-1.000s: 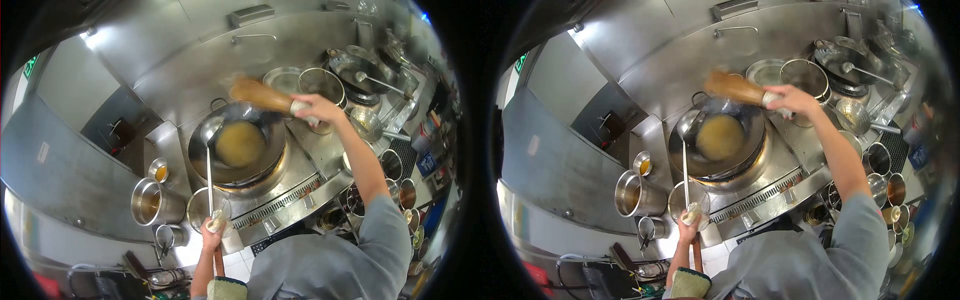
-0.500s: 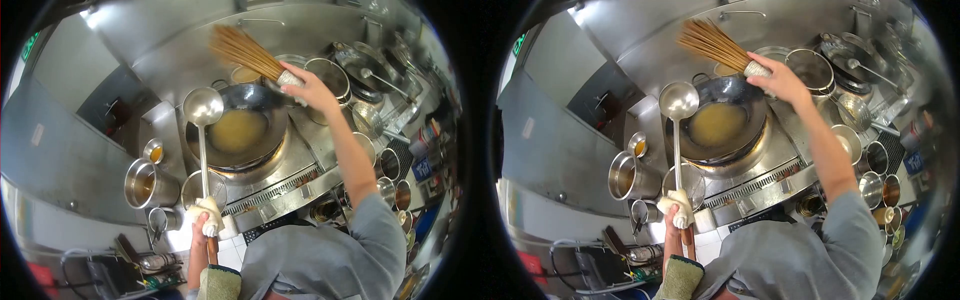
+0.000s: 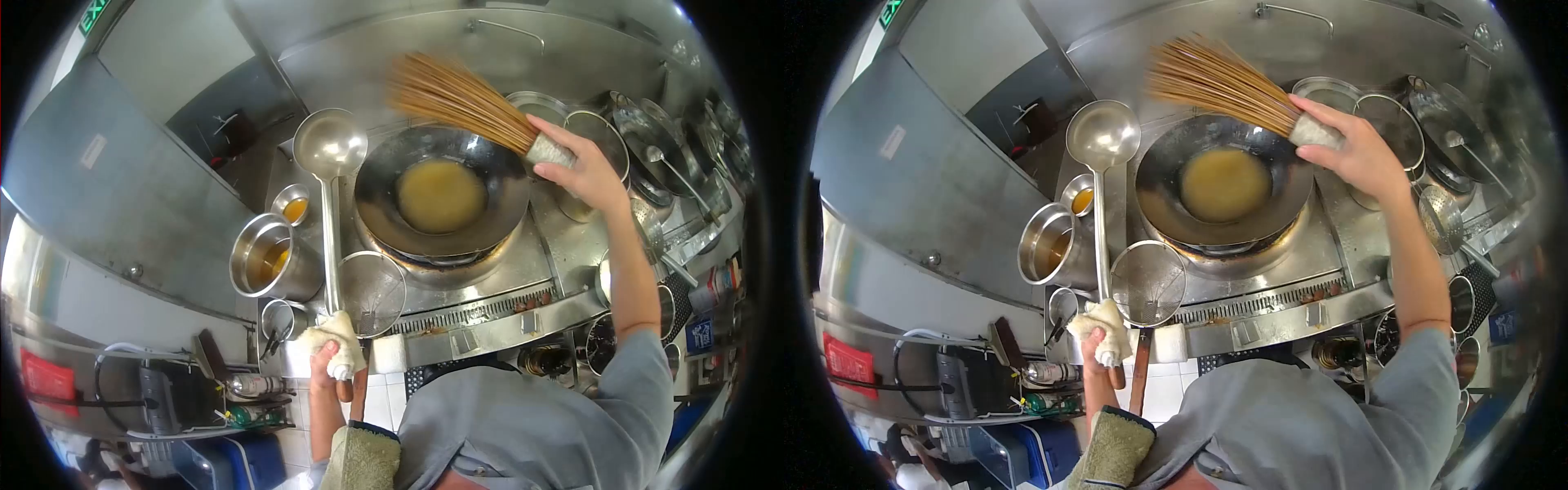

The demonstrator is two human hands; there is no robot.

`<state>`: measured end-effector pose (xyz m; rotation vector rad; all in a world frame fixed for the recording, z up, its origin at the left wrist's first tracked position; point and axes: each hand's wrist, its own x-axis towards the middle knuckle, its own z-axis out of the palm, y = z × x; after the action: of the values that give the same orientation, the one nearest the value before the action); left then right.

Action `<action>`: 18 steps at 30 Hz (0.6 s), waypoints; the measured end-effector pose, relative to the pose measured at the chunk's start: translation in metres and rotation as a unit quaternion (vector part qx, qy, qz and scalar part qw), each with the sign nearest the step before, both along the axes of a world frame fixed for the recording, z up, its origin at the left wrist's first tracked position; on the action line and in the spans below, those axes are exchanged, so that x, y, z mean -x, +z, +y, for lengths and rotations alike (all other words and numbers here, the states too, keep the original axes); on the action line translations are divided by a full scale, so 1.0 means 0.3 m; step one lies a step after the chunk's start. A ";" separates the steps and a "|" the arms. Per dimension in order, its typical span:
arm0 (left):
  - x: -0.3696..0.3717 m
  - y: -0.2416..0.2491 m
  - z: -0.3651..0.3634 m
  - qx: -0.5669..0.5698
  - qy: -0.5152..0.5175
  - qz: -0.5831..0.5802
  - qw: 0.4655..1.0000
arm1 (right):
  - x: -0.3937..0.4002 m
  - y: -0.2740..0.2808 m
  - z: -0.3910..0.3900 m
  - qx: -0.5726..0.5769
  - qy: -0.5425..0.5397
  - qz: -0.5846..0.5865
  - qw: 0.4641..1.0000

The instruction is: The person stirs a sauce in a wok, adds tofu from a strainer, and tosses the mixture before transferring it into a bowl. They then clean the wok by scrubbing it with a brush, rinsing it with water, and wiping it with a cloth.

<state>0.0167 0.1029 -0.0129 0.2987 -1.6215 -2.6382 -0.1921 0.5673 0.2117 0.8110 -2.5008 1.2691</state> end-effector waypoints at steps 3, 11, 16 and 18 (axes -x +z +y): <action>0.036 -0.007 0.079 0.062 0.027 0.055 0.996 | 0.020 -0.088 -0.184 0.130 0.046 0.044 0.990; -0.069 0.189 -0.005 0.306 0.136 0.022 0.942 | 0.171 -0.229 -0.021 -0.298 -0.062 -0.021 0.952; -0.089 0.368 -0.257 0.716 0.158 -0.027 0.680 | 0.231 -0.125 0.026 -0.333 0.114 -0.065 0.934; -0.071 0.370 -0.314 0.749 0.148 -0.057 0.643 | 0.282 -0.111 -0.176 -0.454 0.109 -0.242 0.851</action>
<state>0.0381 0.0086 0.0981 0.4980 -2.7083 -0.4175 -0.2767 0.5144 0.1783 1.0617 -3.5546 0.2333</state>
